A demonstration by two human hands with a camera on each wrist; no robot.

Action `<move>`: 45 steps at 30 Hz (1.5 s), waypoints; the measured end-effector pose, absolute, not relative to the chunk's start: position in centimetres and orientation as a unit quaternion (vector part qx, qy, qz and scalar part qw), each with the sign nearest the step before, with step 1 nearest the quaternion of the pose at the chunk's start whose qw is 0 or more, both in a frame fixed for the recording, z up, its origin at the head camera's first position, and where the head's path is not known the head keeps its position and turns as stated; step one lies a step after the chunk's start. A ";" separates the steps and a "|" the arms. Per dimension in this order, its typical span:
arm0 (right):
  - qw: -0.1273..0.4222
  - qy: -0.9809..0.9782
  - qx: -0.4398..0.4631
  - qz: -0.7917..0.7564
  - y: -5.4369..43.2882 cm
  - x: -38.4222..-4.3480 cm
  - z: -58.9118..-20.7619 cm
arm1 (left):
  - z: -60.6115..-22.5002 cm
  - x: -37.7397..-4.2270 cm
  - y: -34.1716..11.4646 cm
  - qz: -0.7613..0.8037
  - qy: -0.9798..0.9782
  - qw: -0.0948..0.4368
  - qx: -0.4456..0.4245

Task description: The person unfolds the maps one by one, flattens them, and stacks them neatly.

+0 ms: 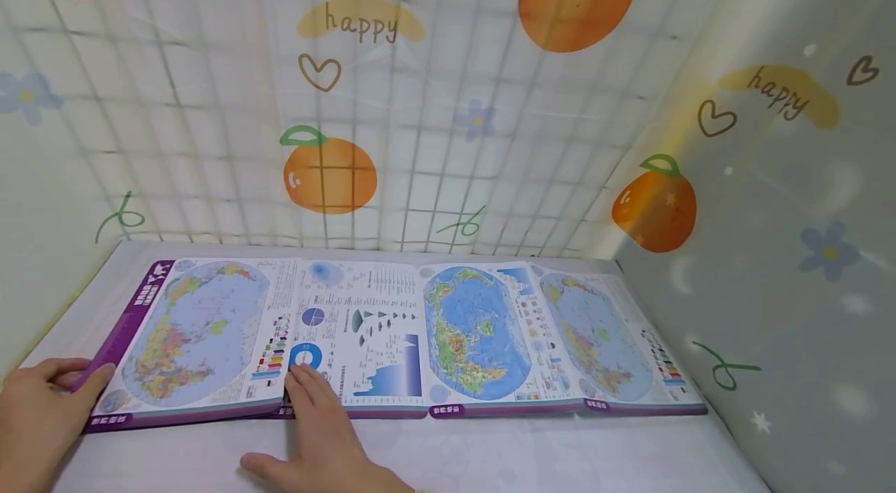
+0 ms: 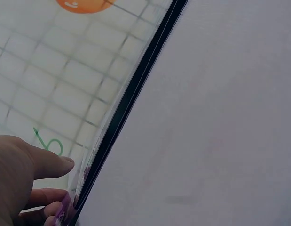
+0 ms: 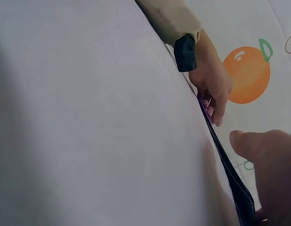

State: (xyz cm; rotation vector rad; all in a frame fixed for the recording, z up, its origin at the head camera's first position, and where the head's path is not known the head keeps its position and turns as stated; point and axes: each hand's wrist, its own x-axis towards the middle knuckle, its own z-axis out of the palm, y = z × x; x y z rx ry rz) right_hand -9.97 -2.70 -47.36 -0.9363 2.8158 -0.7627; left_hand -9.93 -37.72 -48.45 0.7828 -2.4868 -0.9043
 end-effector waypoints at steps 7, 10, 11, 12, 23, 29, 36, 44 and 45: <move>0.040 0.920 -0.300 -0.251 -1.7 -10.0 -47.1 | -47.7 -9.9 -36.9 -0.315 -0.891 0.167 0.282; 0.043 0.920 -0.297 -0.252 -1.3 -10.0 -47.0 | -47.7 -9.9 -36.5 -0.306 -0.894 0.170 0.279; 0.044 0.920 -0.296 -0.254 -1.2 -10.0 -47.1 | -47.8 -10.0 -36.4 -0.303 -0.895 0.173 0.277; 0.041 0.919 -0.297 -0.257 -1.0 -10.0 -47.1 | -47.8 -10.0 -36.3 -0.301 -0.896 0.174 0.276; -0.013 0.912 -0.315 -0.262 0.6 -10.4 -47.7 | -47.7 -10.1 -34.9 -0.313 -0.896 0.174 0.262; -0.007 0.912 -0.308 -0.272 1.1 -10.4 -47.4 | -47.6 -10.0 -34.4 -0.313 -0.900 0.169 0.253; -0.016 0.910 -0.307 -0.278 1.8 -10.4 -47.5 | -46.9 -9.8 -33.5 -0.316 -0.901 0.179 0.239; -0.053 0.911 -0.305 -0.271 2.8 -10.5 -48.0 | -47.1 -9.6 -32.7 -0.310 -0.906 0.190 0.218; -0.055 0.911 -0.304 -0.273 2.9 -10.5 -48.0 | -47.2 -9.5 -32.7 -0.310 -0.906 0.193 0.215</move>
